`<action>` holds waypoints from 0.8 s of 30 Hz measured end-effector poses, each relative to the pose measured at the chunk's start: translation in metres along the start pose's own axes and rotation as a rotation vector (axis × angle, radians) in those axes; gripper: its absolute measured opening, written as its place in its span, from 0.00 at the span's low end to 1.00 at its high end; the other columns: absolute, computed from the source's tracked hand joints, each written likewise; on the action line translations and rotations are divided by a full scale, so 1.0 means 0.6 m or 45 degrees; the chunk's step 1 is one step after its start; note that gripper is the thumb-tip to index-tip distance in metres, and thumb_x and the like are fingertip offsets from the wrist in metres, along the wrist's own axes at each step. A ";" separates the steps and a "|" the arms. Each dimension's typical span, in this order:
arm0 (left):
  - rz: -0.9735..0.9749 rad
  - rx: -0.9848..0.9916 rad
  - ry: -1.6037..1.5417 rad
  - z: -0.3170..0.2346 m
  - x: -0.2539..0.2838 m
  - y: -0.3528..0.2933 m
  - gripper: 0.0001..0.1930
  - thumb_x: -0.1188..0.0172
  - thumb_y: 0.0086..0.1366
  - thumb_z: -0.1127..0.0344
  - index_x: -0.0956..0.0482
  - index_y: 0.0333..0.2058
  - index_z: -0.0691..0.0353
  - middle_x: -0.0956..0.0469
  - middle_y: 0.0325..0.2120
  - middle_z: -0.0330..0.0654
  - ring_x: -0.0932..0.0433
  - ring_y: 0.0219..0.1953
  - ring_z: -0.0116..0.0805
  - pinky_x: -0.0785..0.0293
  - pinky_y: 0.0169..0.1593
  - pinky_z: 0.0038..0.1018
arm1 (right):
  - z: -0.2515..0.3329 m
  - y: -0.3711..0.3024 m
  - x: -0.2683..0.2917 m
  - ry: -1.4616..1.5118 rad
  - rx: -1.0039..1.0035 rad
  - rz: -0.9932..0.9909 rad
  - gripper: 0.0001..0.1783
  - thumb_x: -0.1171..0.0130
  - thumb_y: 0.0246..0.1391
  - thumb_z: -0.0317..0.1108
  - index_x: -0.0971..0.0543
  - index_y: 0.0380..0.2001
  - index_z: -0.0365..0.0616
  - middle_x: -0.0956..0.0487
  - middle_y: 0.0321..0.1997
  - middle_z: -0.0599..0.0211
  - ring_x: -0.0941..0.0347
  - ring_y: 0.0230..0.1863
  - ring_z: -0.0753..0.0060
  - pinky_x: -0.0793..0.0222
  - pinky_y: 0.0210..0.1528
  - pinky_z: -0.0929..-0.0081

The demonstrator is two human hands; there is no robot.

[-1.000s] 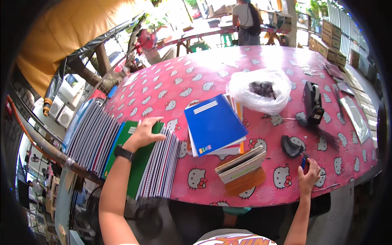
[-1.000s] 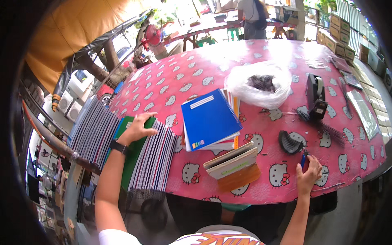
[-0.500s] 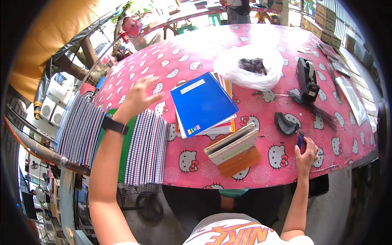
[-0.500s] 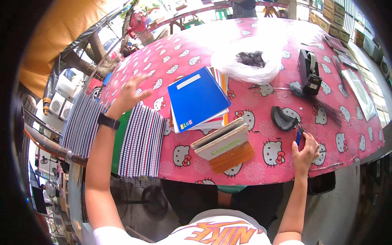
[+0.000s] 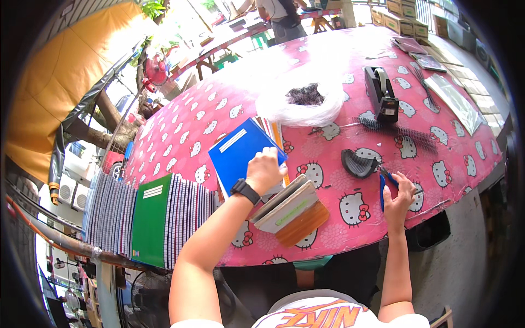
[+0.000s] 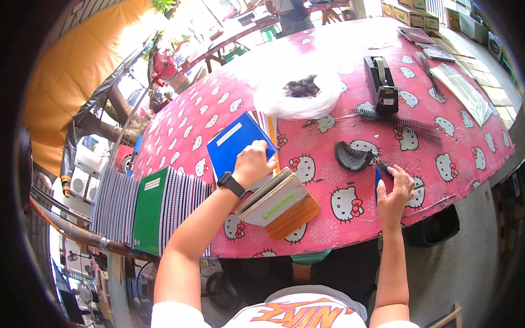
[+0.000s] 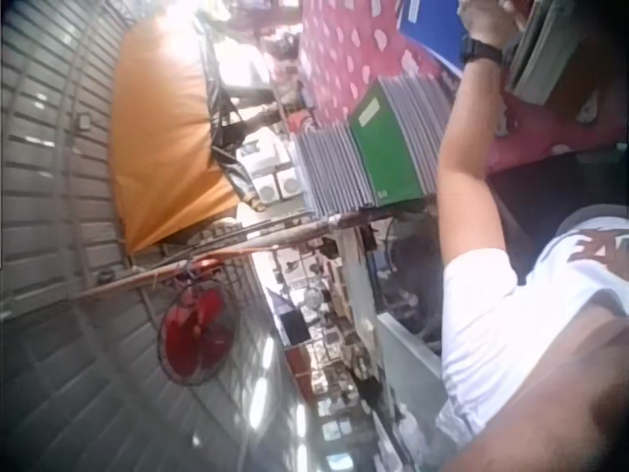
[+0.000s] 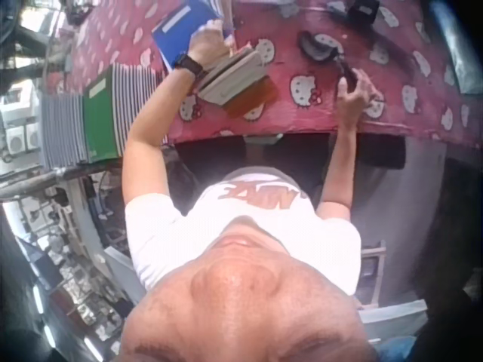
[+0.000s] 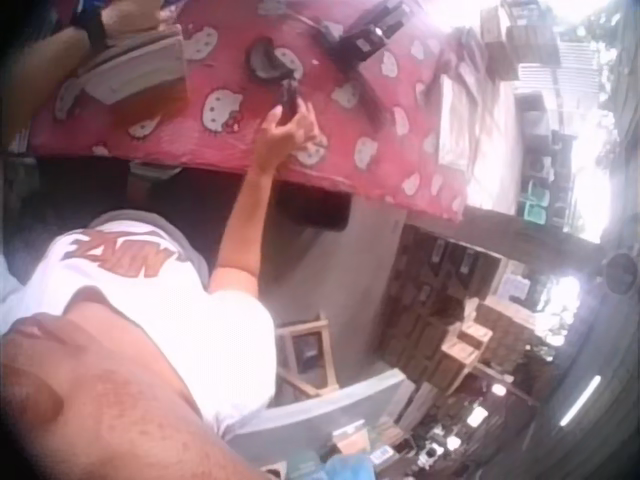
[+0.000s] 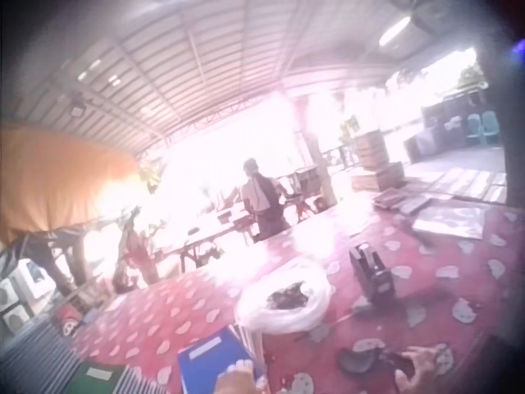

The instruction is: The person assembles notebooks by threading spiral binding coils through pre-punched holes in paper stacks and covers using their hands and pliers to trim the wire.

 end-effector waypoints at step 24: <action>-1.407 0.346 -0.660 0.082 0.364 -0.239 0.37 0.40 0.59 0.65 0.52 0.61 0.66 0.40 0.57 0.50 0.43 0.61 0.43 0.43 0.61 0.41 | 0.394 0.083 0.058 1.389 0.085 0.363 0.10 0.39 0.48 0.26 0.23 0.35 0.35 0.24 0.25 0.73 0.32 0.28 0.85 0.37 0.32 0.84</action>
Point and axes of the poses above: each hand's wrist, its own y-axis towards the middle knuckle, its own x-axis out of the back of the hand, z = x × y, the point moved 9 cm from there along y, towards the middle knuckle
